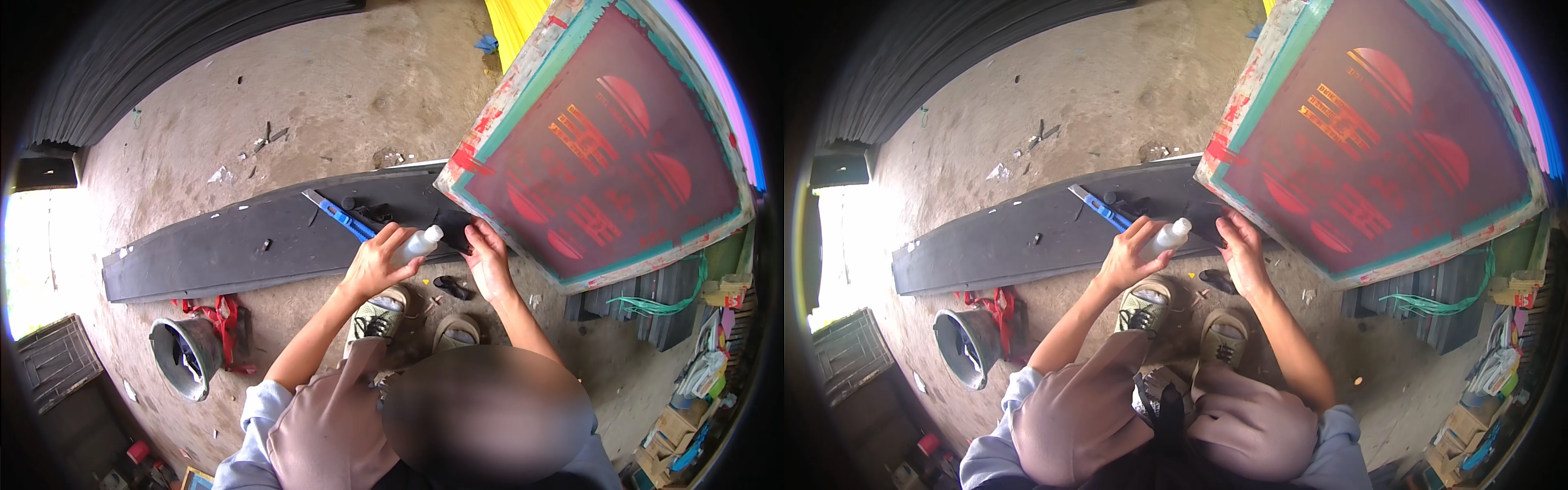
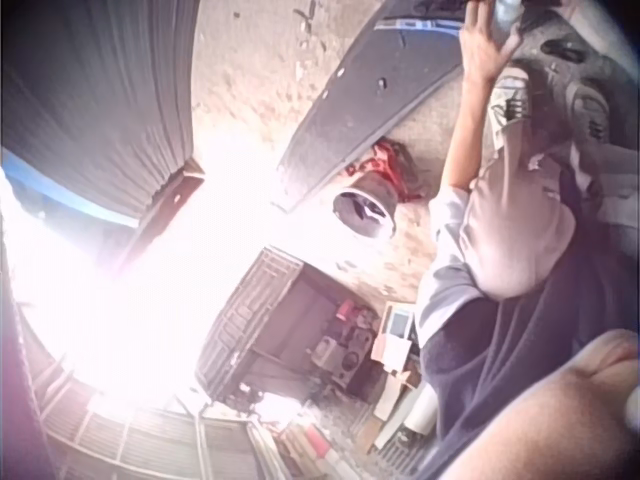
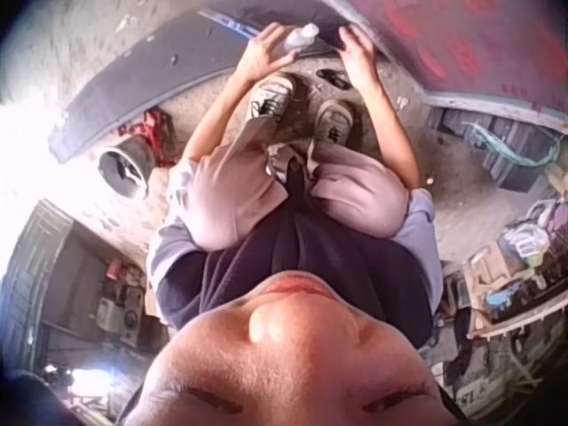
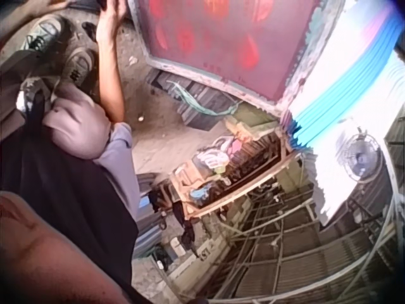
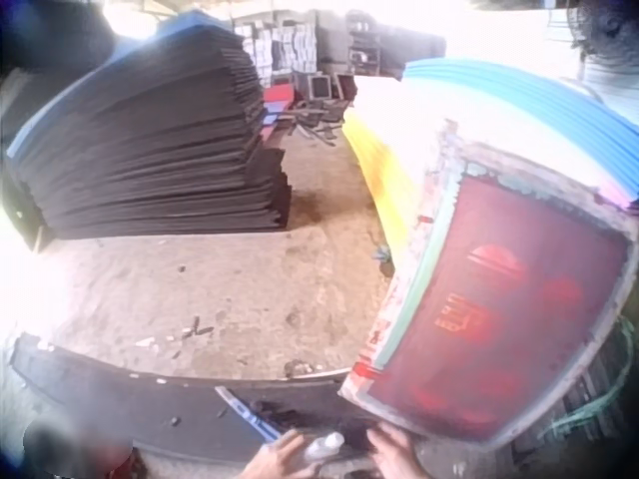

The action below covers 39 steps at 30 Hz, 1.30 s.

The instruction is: The person sits on the floor and repeatedly wipes a red screen with a black cloth. They occasionally pick up a small white bottle, apply liquid to the cloth, and continue wiping the screen surface.

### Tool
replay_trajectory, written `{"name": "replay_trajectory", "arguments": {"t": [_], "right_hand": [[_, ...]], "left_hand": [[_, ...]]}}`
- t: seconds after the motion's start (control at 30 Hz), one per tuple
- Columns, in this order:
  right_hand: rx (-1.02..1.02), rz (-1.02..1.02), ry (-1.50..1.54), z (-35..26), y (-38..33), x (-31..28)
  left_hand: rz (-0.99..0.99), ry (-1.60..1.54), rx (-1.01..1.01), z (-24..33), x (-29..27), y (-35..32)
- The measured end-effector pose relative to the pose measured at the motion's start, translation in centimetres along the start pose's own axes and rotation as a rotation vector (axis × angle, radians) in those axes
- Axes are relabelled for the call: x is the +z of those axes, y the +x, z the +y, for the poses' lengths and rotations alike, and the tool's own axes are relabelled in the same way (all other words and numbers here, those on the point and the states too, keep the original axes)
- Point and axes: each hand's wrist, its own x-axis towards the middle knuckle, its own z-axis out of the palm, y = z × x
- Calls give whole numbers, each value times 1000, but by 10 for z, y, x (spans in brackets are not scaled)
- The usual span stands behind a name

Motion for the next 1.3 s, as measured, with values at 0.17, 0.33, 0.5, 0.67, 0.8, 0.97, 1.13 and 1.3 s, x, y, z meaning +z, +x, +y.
{"name": "replay_trajectory", "arguments": {"t": [0.17,0.33,0.5,0.67,0.8,0.97,1.13,1.3], "right_hand": [[31,-16,-51,14,1,-15],[69,18,-231,9,-6,-1],[65,107,-180,14,-4,-12],[-595,231,-822,-46,-3,-7],[-1450,126,-1688,-140,12,4],[-1136,-65,-2691,-97,33,-57],[-997,-549,-2875,-100,37,-59],[-972,-101,-2776,-105,43,-32]], "left_hand": [[-36,150,-38,24,-9,12],[-30,325,-1,31,-12,12],[-35,345,51,34,-9,17],[2,47,-74,0,4,18],[50,-102,-56,-18,5,28],[-21,-107,-45,-27,18,37],[-11,-93,15,-34,15,31],[-29,-103,9,-33,16,34]]}}
